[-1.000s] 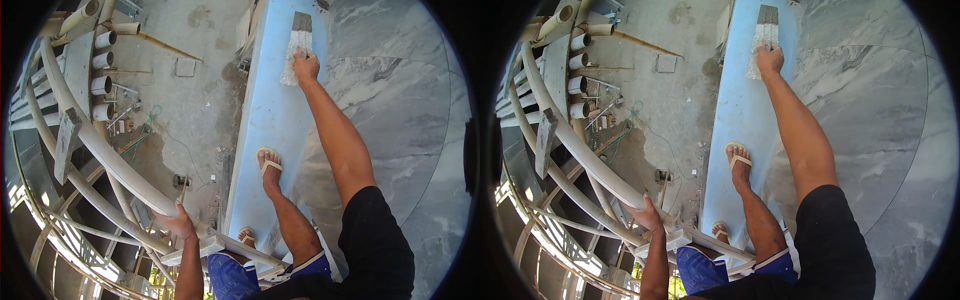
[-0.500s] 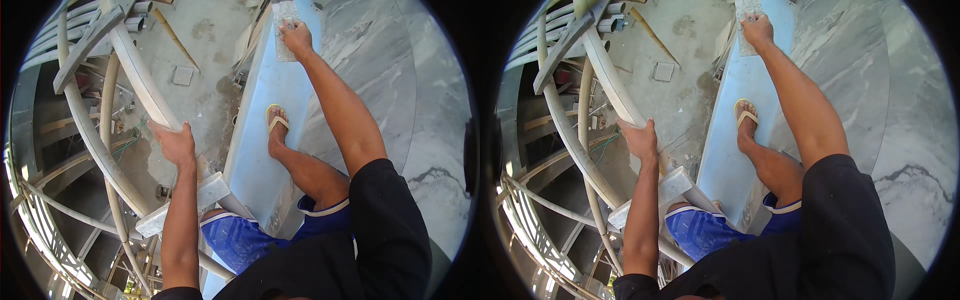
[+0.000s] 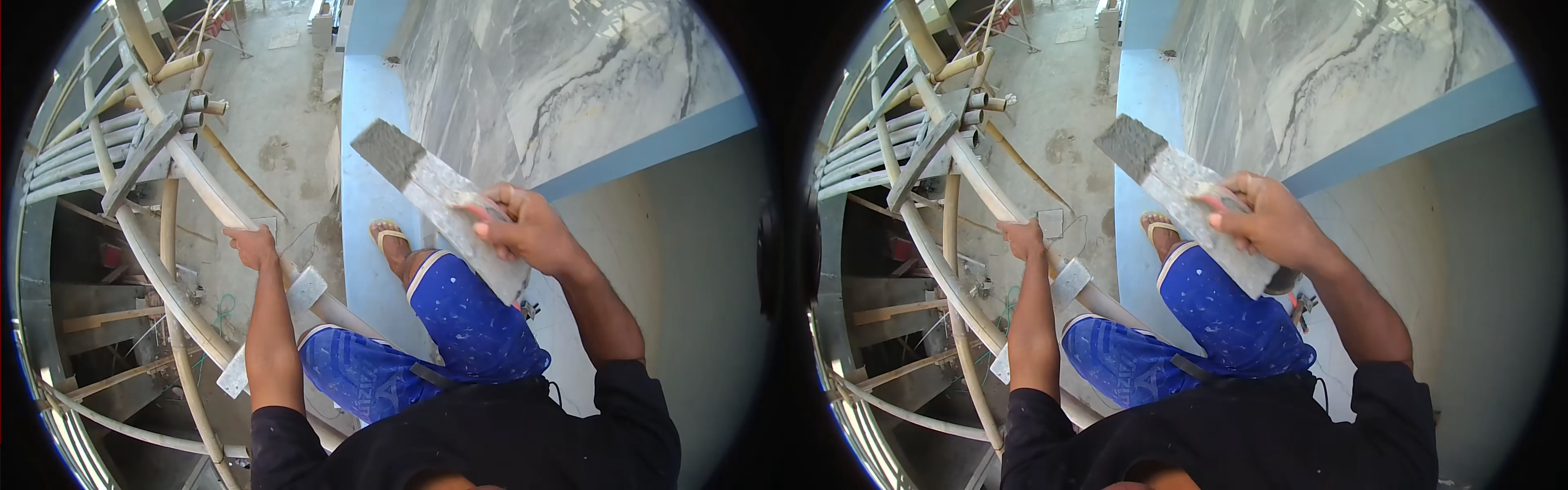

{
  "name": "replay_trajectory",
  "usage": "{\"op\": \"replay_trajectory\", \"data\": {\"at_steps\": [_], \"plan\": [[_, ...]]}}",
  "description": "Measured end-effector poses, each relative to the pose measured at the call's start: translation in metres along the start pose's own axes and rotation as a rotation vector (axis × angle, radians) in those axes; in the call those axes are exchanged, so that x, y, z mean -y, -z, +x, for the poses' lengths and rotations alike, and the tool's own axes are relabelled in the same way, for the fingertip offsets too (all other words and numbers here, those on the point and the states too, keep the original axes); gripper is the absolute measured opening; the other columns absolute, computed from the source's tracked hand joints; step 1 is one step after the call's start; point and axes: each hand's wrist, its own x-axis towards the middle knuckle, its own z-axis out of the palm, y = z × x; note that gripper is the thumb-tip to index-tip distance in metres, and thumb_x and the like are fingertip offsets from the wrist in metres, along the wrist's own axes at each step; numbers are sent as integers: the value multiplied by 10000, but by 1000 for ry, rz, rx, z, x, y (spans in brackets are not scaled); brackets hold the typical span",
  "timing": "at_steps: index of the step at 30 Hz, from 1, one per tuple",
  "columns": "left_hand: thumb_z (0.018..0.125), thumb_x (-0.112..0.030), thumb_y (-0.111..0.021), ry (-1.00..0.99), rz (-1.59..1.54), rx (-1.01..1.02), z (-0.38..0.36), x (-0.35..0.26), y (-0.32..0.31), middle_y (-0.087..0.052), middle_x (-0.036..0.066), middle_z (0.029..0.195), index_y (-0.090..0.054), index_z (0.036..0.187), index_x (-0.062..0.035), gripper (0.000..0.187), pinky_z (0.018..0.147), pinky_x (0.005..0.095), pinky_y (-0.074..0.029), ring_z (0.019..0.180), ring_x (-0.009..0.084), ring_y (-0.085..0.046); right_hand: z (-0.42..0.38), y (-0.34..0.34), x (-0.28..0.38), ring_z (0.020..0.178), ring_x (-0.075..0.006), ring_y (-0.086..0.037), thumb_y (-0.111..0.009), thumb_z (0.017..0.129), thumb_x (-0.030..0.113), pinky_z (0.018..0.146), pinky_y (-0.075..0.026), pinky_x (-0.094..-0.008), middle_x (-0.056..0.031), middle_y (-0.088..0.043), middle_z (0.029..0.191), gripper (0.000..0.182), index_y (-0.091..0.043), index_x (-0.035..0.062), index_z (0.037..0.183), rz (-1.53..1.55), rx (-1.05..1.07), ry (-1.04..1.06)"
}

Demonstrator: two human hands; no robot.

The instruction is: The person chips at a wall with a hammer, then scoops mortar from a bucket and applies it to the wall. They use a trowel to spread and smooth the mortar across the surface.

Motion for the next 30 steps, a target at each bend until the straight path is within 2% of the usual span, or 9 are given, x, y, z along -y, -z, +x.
{"op": "replay_trajectory", "data": {"at_steps": [4,7,10,13,15,20,24,27,30], "plan": [[737,-282,-749,6,12,21,-1,0,-2,-566,254,1226,-264,1465,-14,915,880,487,-532,1016,413,-656,-107,58,-41,657,-82,-560,-734,842,140,607,-461,-245,-36,-621,842,373,-598,-30,1145,-84,-10,-240],[710,-317,-784,-12,54,8,5,5,-12,-607,242,1190,-332,1392,-11,874,902,502,-520,1029,417,-654,-143,91,-94,777,-147,-622,-753,819,159,726,-502,-312,-59,-665,905,367,-630,-10,1121,-165,-37,-266],[699,-343,-795,-30,68,34,7,9,-17,-630,232,1182,-364,1354,-11,851,924,501,-508,1046,414,-653,-163,126,-172,922,-240,-661,-745,820,264,840,-502,-352,-154,-697,1007,414,-656,-26,1102,-445,-136,-617],[696,-352,-799,-19,73,24,6,7,-13,-647,224,1175,-390,1315,-14,815,941,494,-496,1058,411,-651,-137,127,-284,1024,-325,-671,-705,832,378,889,-514,-391,-213,-694,1089,480,-676,-4,1120,-581,-345,-722],[695,-351,-804,10,70,28,1,2,-15,-653,220,1173,-403,1295,-17,795,948,490,-491,1067,409,-647,-91,120,-380,1065,-354,-659,-665,842,428,919,-518,-441,-187,-691,1135,486,-689,35,1127,-703,-498,-715],[685,-342,-809,-49,96,-25,2,4,-14,-656,243,1158,-411,1270,-19,778,947,482,-485,1054,412,-650,-9,116,-423,1096,-331,-655,-615,858,407,918,-527,-455,-162,-692,1156,442,-692,72,1135,-832,-422,-821],[687,-334,-800,-71,89,-30,1,5,-15,-657,249,1153,-404,1284,-11,786,950,479,-482,1047,418,-651,37,116,-452,1090,-360,-649,-641,828,397,923,-523,-458,-181,-691,1137,433,-707,58,1089,-831,-441,-791],[683,-324,-800,-34,80,-1,0,3,-14,-656,252,1156,-391,1311,-2,815,954,476,-478,1059,416,-649,66,108,-459,1101,-351,-646,-636,822,376,920,-523,-460,-178,-688,1146,415,-714,63,1083,-878,-317,-785],[686,-325,-799,-72,68,3,3,7,-16,-651,257,1172,-371,1347,7,855,961,470,-476,1072,412,-646,75,107,-482,1088,-353,-649,-637,805,395,915,-526,-470,-178,-690,1140,413,-732,57,1021,-804,-370,-754]]}}
